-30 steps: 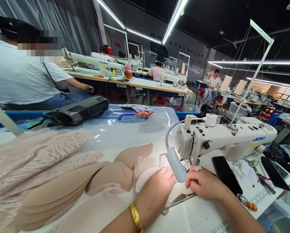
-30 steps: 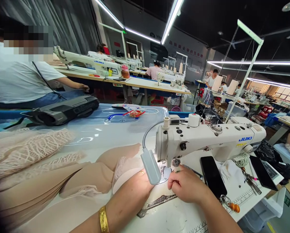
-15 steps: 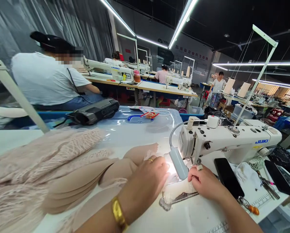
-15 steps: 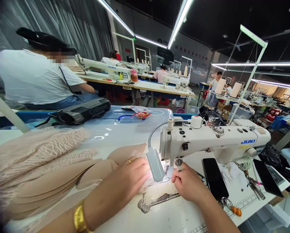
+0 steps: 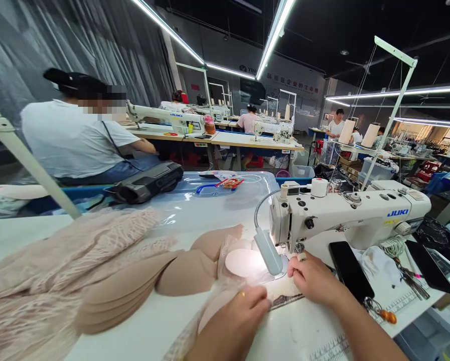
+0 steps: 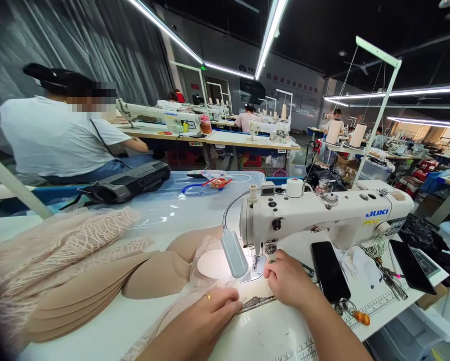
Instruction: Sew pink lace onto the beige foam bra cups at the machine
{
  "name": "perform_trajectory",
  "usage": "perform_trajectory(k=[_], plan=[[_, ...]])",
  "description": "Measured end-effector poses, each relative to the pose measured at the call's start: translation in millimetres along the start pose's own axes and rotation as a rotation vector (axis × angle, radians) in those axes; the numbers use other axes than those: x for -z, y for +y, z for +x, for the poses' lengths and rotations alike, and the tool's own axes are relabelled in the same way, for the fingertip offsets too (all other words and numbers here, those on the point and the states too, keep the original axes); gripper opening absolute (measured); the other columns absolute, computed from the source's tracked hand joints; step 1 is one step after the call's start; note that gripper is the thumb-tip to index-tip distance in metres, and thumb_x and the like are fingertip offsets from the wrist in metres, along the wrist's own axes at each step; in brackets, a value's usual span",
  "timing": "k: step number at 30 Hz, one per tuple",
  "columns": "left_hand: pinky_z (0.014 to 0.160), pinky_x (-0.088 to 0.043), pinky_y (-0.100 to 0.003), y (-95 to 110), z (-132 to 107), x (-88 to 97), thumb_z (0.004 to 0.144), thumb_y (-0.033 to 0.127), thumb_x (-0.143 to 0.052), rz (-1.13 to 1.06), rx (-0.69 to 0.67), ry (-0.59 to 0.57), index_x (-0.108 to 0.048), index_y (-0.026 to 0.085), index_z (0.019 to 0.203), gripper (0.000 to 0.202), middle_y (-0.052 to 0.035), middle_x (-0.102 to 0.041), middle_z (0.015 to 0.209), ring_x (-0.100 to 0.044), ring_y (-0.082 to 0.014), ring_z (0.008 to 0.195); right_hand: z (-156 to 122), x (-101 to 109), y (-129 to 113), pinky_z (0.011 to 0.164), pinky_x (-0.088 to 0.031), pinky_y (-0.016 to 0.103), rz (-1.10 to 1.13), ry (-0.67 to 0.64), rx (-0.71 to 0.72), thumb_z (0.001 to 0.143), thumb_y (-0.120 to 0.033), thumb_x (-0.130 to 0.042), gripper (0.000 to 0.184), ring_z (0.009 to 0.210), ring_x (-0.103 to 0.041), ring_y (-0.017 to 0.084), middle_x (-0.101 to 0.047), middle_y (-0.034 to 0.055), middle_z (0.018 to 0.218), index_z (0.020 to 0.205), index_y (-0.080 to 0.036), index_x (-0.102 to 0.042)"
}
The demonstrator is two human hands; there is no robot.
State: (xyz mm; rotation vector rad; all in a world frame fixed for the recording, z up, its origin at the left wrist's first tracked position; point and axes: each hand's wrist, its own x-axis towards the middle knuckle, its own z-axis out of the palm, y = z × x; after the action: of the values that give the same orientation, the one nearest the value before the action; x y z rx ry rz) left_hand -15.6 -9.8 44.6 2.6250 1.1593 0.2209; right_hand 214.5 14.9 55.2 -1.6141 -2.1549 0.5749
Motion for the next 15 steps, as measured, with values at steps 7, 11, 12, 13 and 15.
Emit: perform_trajectory(k=[7, 11, 12, 13, 15], plan=[[0.090, -0.053, -0.044, -23, 36, 14.5, 0.095, 0.008, -0.043, -0.031, -0.131, 0.162, -0.070, 0.020, 0.099, 0.030, -0.0093, -0.073, 0.113, -0.065, -0.0295, 0.104, 3, -2, 6, 0.072, -0.036, 0.026, 0.014, 0.039, 0.057, 0.085, -0.002, -0.051, 0.023, 0.076, -0.050, 0.016, -0.053, -0.0001, 0.088, 0.085, -0.021, -0.063], [0.086, -0.053, -0.038, -25, 35, 12.4, 0.096, 0.008, -0.044, -0.060, -0.223, 0.211, -0.071, 0.021, 0.100, 0.030, -0.0076, -0.074, 0.110, -0.066, -0.0267, 0.100, 3, -3, 6, 0.071, -0.035, 0.026, -0.002, 0.022, 0.046, 0.085, -0.001, -0.051, 0.022, 0.076, -0.049, 0.015, -0.053, 0.0000, 0.089, 0.086, -0.020, -0.062], [0.083, -0.053, -0.038, -24, 35, 12.1, 0.096, 0.008, -0.044, -0.052, -0.229, 0.206, -0.071, 0.021, 0.099, 0.031, -0.0073, -0.074, 0.107, -0.066, -0.0264, 0.098, 3, -4, 5, 0.072, -0.035, 0.027, -0.009, 0.012, 0.037, 0.086, -0.001, -0.051, 0.022, 0.077, -0.050, 0.016, -0.053, 0.0002, 0.089, 0.086, -0.020, -0.062], [0.081, -0.052, -0.038, -24, 34, 11.8, 0.096, 0.008, -0.044, -0.043, -0.228, 0.195, -0.072, 0.021, 0.098, 0.031, -0.0070, -0.074, 0.104, -0.066, -0.0264, 0.096, 3, -4, 5, 0.072, -0.035, 0.027, -0.015, 0.004, 0.031, 0.086, -0.002, -0.051, 0.022, 0.077, -0.050, 0.016, -0.053, 0.0005, 0.089, 0.087, -0.020, -0.063], [0.078, -0.051, -0.038, -24, 33, 11.2, 0.095, 0.007, -0.044, -0.027, -0.215, 0.178, -0.073, 0.021, 0.097, 0.032, -0.0067, -0.073, 0.099, -0.065, -0.0266, 0.093, 3, -4, 5, 0.073, -0.035, 0.027, -0.026, -0.007, 0.028, 0.087, -0.002, -0.051, 0.021, 0.078, -0.050, 0.017, -0.054, 0.0009, 0.090, 0.089, -0.020, -0.063]])
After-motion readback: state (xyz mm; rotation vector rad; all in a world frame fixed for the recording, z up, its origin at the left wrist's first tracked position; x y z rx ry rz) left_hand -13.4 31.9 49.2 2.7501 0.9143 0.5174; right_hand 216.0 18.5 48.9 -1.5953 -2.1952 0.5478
